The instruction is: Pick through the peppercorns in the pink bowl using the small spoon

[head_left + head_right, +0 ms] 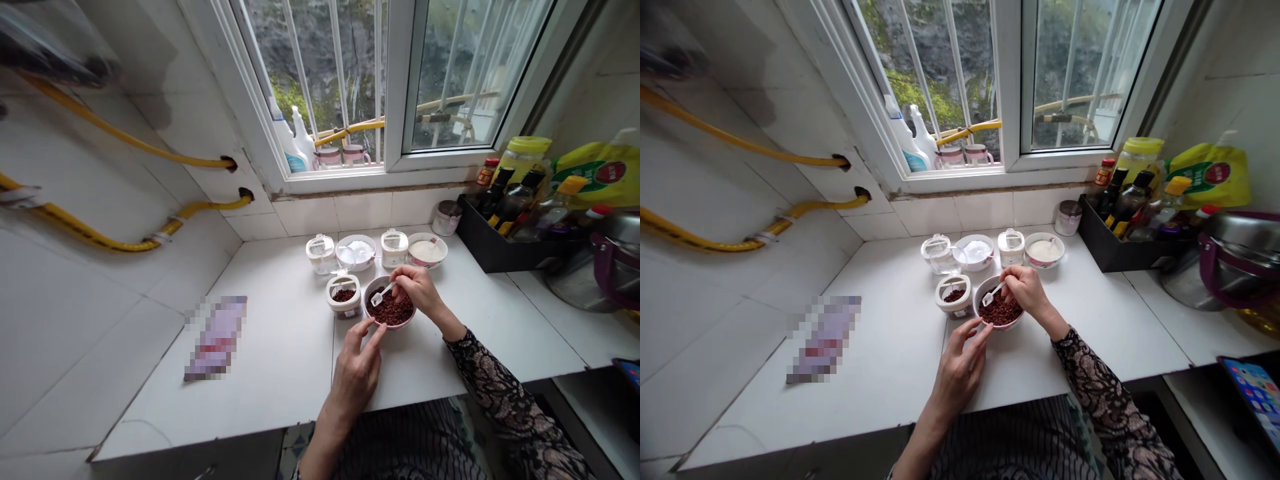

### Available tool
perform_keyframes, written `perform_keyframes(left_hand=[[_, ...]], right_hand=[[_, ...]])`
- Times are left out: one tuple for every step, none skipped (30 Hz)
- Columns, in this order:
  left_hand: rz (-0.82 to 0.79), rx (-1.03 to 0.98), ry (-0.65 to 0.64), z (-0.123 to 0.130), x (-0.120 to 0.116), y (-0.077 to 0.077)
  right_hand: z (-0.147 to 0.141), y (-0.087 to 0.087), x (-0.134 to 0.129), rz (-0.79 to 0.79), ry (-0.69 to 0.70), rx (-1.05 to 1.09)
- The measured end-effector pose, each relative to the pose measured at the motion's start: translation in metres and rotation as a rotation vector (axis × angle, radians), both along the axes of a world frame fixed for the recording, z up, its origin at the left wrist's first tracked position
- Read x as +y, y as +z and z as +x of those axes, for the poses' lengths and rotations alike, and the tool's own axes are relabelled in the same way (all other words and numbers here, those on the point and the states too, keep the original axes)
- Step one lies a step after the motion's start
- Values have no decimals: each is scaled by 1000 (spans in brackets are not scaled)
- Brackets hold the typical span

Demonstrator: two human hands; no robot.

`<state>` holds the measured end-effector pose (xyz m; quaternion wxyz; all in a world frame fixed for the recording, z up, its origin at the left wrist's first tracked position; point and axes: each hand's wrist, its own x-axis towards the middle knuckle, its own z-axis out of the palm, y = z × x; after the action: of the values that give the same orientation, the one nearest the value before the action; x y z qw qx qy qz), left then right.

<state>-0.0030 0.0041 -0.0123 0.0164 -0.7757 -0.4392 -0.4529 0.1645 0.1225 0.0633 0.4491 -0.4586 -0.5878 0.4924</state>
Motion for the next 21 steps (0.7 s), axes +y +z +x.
perform_keyframes(left_hand=[[-3, -2, 0, 0, 0, 0], [-6, -2, -1, 0, 0, 1], [-9, -2, -1, 0, 0, 1], [-11, 0, -1, 0, 0, 1], [-11, 2, -1, 0, 0, 1], [-11, 5, 0, 0, 0, 1], [-11, 8, 0, 0, 0, 1], [-10, 10, 1, -1, 0, 1], [-9, 11, 0, -1, 0, 1], [-9, 13, 1, -1, 0, 1], [-9, 14, 1, -1, 0, 1], [-11, 16, -1, -1, 0, 2], [-11, 18, -2, -1, 0, 2], [-12, 19, -3, -1, 0, 2], [-9, 18, -3, -1, 0, 2], [-5, 15, -2, 0, 0, 2], [-1, 12, 1, 0, 0, 2], [3, 9, 4, 0, 0, 2], [5, 6, 7, 0, 0, 1], [6, 3, 7, 1, 0, 1], [5, 0, 6, 1, 0, 0]], right_hand=[[0, 0, 0, -11, 2, 16], [1, 1, 0, -22, 6, 34], [1, 1, 1, -32, 12, 53], [1, 1, 1, -40, 16, 74], [2, 1, 1, -48, 22, 94], [2, 2, 2, -56, 29, 114], [3, 2, 2, -63, 38, 133], [3, 2, 3, -69, 48, 150], [3, 3, 3, -68, 59, 166], [2, 3, 2, -58, 68, 180], [0, 3, 1, -35, 77, 190], [-2, 3, -1, 0, 82, 195], [-5, 3, -3, 46, 86, 192], [-9, 3, -6, 104, 86, 179], [-13, 2, -9, 170, 85, 150], [-16, 1, -12, 247, 81, 104], [-20, 0, -15, 342, 75, 30], [-23, -1, -17, 448, 84, -57], [-25, -1, -19, 560, 102, -145], [-27, -2, -20, 668, 127, -227], [-27, -2, -21, 762, 156, -293]])
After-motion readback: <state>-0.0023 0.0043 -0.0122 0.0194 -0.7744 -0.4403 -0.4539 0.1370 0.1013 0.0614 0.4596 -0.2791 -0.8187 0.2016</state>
